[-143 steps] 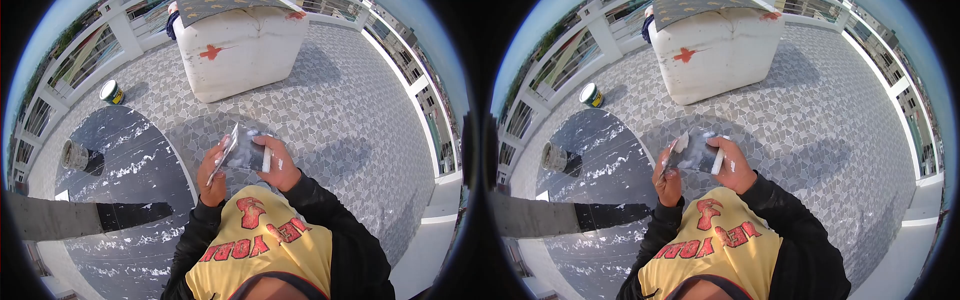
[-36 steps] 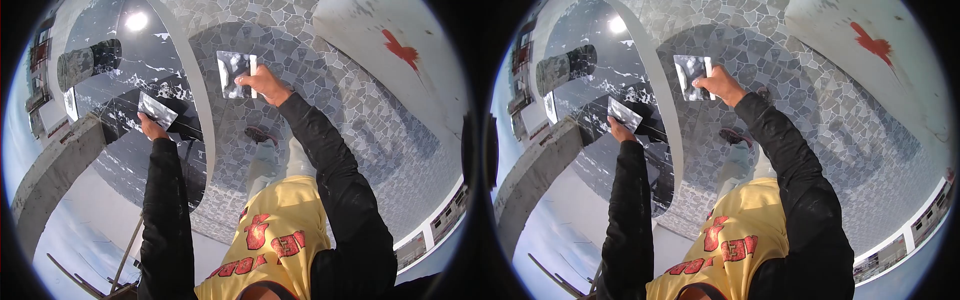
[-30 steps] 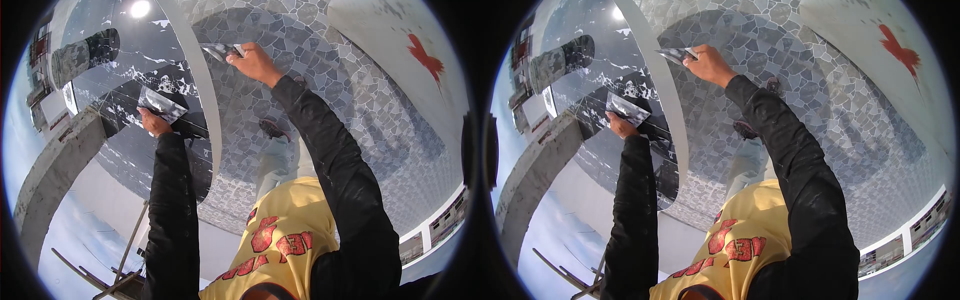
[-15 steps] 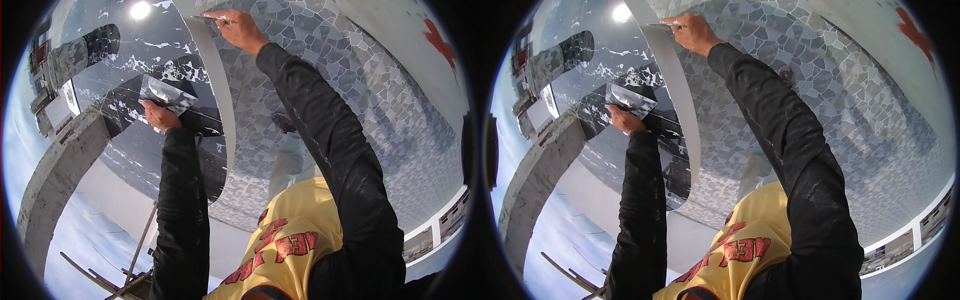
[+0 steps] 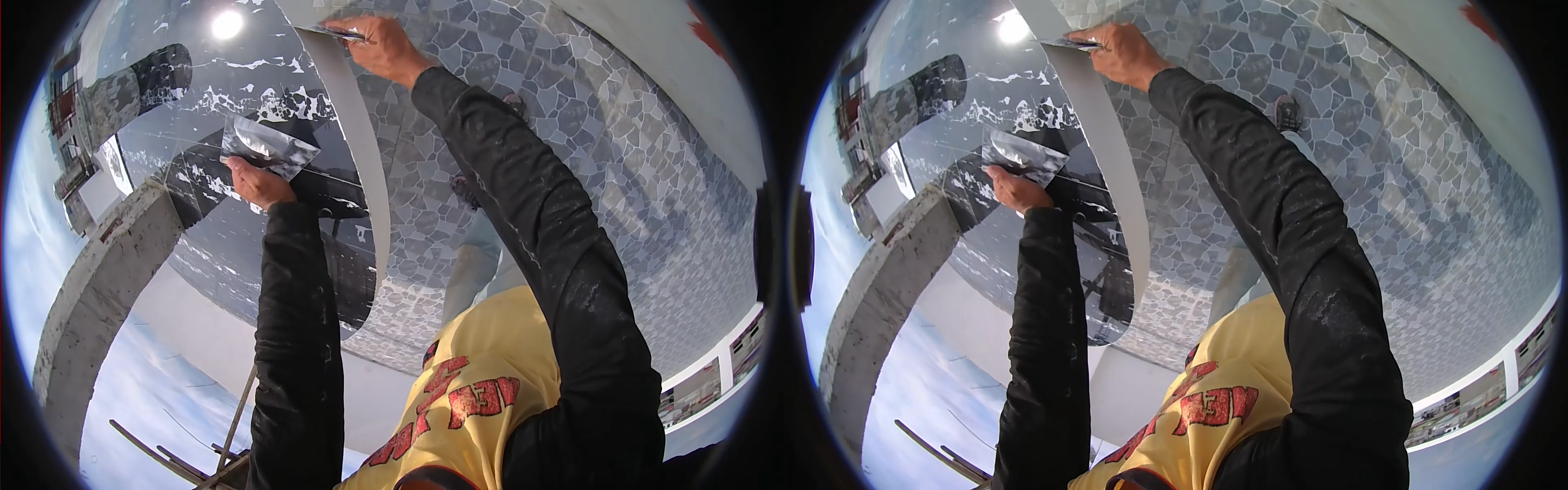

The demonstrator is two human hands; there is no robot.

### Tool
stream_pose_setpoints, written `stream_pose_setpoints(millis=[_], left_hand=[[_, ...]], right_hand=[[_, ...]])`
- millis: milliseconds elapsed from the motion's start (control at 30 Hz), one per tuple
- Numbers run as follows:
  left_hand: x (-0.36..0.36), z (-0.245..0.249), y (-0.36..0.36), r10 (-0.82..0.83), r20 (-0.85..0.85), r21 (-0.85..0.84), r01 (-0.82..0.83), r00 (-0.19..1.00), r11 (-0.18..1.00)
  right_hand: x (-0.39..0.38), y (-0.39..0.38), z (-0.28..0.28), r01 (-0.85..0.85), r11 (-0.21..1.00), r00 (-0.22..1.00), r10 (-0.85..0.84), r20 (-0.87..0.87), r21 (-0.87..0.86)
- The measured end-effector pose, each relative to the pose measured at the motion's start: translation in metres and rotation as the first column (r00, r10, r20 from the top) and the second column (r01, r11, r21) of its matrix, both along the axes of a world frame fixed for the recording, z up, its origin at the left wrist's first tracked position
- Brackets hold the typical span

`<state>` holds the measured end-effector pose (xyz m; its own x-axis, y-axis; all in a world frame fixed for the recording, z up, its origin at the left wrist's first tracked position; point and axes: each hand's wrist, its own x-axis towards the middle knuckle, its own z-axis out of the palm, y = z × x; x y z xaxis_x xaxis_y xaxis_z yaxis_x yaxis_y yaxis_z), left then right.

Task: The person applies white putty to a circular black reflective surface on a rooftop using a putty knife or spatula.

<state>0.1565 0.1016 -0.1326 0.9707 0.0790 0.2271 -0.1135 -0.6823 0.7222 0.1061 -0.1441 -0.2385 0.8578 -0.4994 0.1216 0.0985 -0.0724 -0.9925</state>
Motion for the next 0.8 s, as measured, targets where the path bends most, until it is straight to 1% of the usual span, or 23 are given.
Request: stream_pose_setpoints(millis=[67,133,200,233,333,433,500,533,600,700,800], left_hand=[[0.002,-0.003,0.001,-0.007,0.014,-0.020,0.007,1.000,1.000],[0.003,-0.003,0.001,-0.015,0.028,-0.042,0.016,0.999,0.999],[0.002,-0.001,0.001,0.020,0.010,0.039,-0.020,1.000,0.999],[0.001,0.000,0.000,0.013,0.010,0.038,-0.014,1.000,0.999],[0.001,-0.001,0.000,0.015,0.014,0.061,-0.016,1.000,0.998],[-0.001,0.002,-0.006,-0.007,0.060,0.055,0.004,0.998,0.998],[-0.006,0.006,-0.009,0.010,0.006,0.017,-0.010,1.000,1.000],[-0.007,0.006,-0.009,0.003,0.006,0.017,-0.003,1.000,1.000],[-0.007,0.007,-0.007,0.018,-0.035,-0.007,-0.018,0.999,1.000],[-0.001,0.001,-0.001,-0.009,-0.018,-0.048,0.008,1.000,0.999],[0.002,-0.001,0.002,-0.040,-0.007,-0.041,0.040,0.999,0.998]], right_hand=[[-0.005,0.005,0.001,0.012,1.000,1.000,-0.012,0.019,0.026],[-0.011,0.012,-0.002,0.081,0.996,0.993,-0.077,0.092,-0.047],[-0.018,0.018,-0.003,0.089,0.995,0.990,-0.083,0.113,-0.049],[-0.021,0.021,-0.003,0.092,0.994,0.987,-0.084,0.135,-0.052],[-0.038,0.030,0.001,0.064,0.997,0.993,-0.060,0.101,-0.041],[-0.052,0.041,0.005,0.083,0.995,0.993,-0.078,0.085,-0.057],[-0.062,0.048,0.007,0.076,0.996,0.995,-0.072,0.064,-0.050],[-0.067,0.052,0.009,0.062,0.997,0.997,-0.060,0.044,-0.042],[-0.076,0.063,0.010,0.080,0.995,0.996,-0.078,0.040,-0.056],[-0.090,0.079,0.010,0.096,0.993,0.995,-0.093,0.035,-0.070],[-0.106,0.099,0.013,0.114,0.990,0.993,-0.113,0.018,-0.086]])
